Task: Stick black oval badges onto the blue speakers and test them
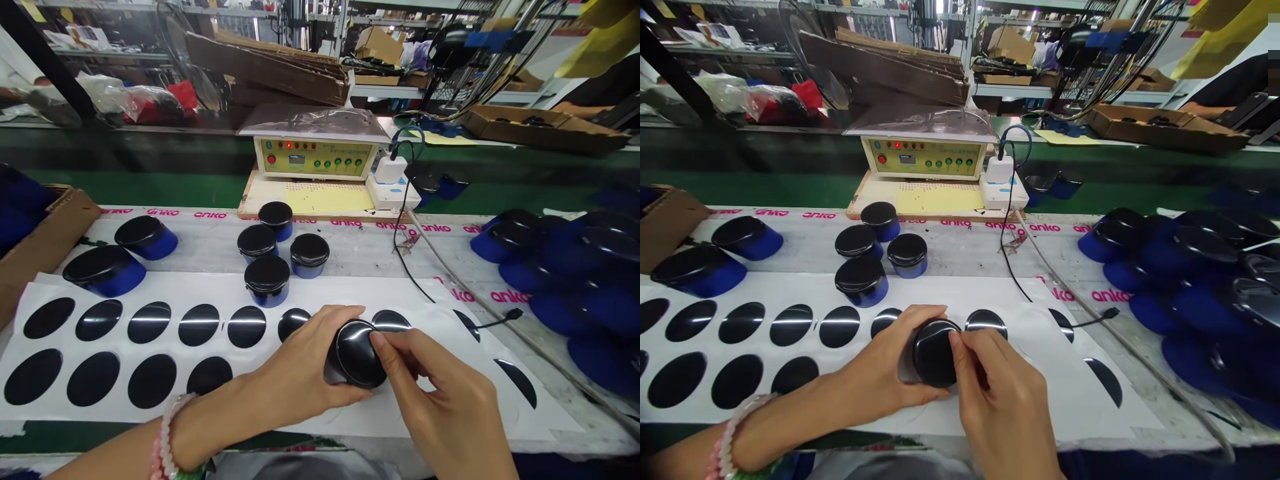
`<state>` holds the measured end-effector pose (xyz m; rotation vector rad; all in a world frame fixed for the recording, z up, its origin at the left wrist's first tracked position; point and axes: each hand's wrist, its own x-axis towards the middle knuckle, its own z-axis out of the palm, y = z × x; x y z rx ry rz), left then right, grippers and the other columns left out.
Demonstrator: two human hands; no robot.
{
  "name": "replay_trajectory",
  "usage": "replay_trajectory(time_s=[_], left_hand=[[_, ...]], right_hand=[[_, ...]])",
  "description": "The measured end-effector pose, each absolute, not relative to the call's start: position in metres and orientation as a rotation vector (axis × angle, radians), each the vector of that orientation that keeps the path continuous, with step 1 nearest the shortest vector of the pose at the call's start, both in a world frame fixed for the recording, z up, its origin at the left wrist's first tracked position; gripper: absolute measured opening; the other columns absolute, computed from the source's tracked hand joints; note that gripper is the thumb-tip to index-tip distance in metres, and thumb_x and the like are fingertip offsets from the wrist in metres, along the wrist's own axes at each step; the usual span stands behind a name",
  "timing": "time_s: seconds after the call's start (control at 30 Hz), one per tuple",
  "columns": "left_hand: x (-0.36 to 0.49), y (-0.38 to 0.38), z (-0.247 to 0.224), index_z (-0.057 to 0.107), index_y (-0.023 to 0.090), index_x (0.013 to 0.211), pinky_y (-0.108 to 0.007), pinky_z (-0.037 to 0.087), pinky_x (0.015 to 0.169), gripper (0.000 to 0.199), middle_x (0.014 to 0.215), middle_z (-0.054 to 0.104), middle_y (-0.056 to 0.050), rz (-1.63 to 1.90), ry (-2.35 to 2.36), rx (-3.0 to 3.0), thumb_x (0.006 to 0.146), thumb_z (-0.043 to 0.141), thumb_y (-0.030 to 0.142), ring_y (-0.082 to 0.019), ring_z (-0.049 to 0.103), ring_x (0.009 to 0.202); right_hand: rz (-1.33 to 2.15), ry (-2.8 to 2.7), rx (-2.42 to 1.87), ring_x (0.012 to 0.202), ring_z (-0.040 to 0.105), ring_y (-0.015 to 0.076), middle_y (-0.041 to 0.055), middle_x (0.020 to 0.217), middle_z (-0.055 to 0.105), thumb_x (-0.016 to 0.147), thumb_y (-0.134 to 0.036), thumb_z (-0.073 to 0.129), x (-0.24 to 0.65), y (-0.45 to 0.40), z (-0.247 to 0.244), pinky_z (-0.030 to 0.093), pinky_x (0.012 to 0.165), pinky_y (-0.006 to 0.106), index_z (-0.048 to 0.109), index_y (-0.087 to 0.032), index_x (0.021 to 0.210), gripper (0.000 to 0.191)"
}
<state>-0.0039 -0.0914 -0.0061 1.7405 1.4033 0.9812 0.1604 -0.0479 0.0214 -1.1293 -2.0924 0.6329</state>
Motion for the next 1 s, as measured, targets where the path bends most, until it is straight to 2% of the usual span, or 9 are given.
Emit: replay_trajectory(time_s=[0.3,0.53,0.6,0.67,0.77,0.9,1.0], left_hand=[[-0.004,-0.091,-0.006,0.028,0.029,0.133,-0.028,0.041,0.102,0.078,0.130,0.048,-0.003,1.000,1.408,1.777,0.072,0.077,0.029,-0.016,0.048,0.119],[-0.002,-0.091,-0.005,0.029,0.029,0.132,-0.029,0.044,0.100,0.077,0.131,0.049,-0.004,0.976,1.483,1.760,0.072,0.076,0.033,-0.017,0.050,0.119],[-0.002,-0.093,-0.004,0.028,0.029,0.132,-0.030,0.046,0.098,0.078,0.130,0.050,-0.004,0.960,1.507,1.753,0.071,0.077,0.034,-0.018,0.052,0.117],[-0.003,-0.094,-0.004,0.028,0.030,0.133,-0.030,0.047,0.097,0.079,0.129,0.051,-0.004,0.943,1.530,1.755,0.071,0.077,0.034,-0.018,0.054,0.116],[-0.005,-0.094,-0.005,0.026,0.031,0.134,-0.032,0.049,0.096,0.081,0.129,0.051,-0.005,0.920,1.553,1.794,0.071,0.076,0.035,-0.020,0.054,0.116],[-0.001,-0.093,-0.009,0.023,0.026,0.140,-0.037,0.048,0.098,0.076,0.129,0.049,-0.011,0.894,1.532,2.027,0.079,0.067,0.029,-0.025,0.051,0.120],[0.006,-0.102,-0.003,0.028,0.023,0.142,-0.042,0.053,0.089,0.073,0.127,0.047,-0.016,0.776,1.561,2.199,0.079,0.064,0.026,-0.032,0.054,0.114]], right_hand=[[0.478,-2.133,-1.011,0.049,0.042,0.0093,-0.0043,0.058,0.047,0.093,-0.020,0.051,0.159,-0.048,0.019,0.036,0.049,0.020,0.059,-0.019,0.075,0.019],[0.371,-2.181,-1.040,0.055,0.048,0.0113,-0.0022,0.062,0.049,0.094,-0.022,0.050,0.158,-0.052,0.013,0.038,0.056,0.023,0.057,-0.020,0.076,0.019],[0.510,-2.162,-1.118,0.054,0.050,0.0115,-0.0026,0.063,0.051,0.094,-0.027,0.049,0.159,-0.051,0.013,0.039,0.054,0.023,0.056,-0.021,0.077,0.019],[0.738,-2.069,-1.258,0.054,0.052,0.0119,-0.0036,0.065,0.054,0.093,-0.034,0.050,0.161,-0.049,0.011,0.040,0.051,0.023,0.056,-0.023,0.088,0.013],[1.113,-1.909,-1.322,0.055,0.054,0.0125,-0.0042,0.065,0.055,0.091,-0.043,0.051,0.162,-0.042,0.007,0.039,0.047,0.021,0.053,-0.023,0.097,0.021],[1.408,-1.772,-1.208,0.050,0.047,0.0096,-0.0042,0.061,0.051,0.091,-0.048,0.049,0.160,-0.030,-0.003,0.035,0.042,0.019,0.052,-0.020,0.078,0.031],[1.375,-1.766,-1.228,0.043,0.042,0.0088,-0.0063,0.053,0.045,0.091,-0.051,0.047,0.164,-0.024,-0.007,0.035,0.038,0.019,0.053,-0.020,0.076,0.035]])
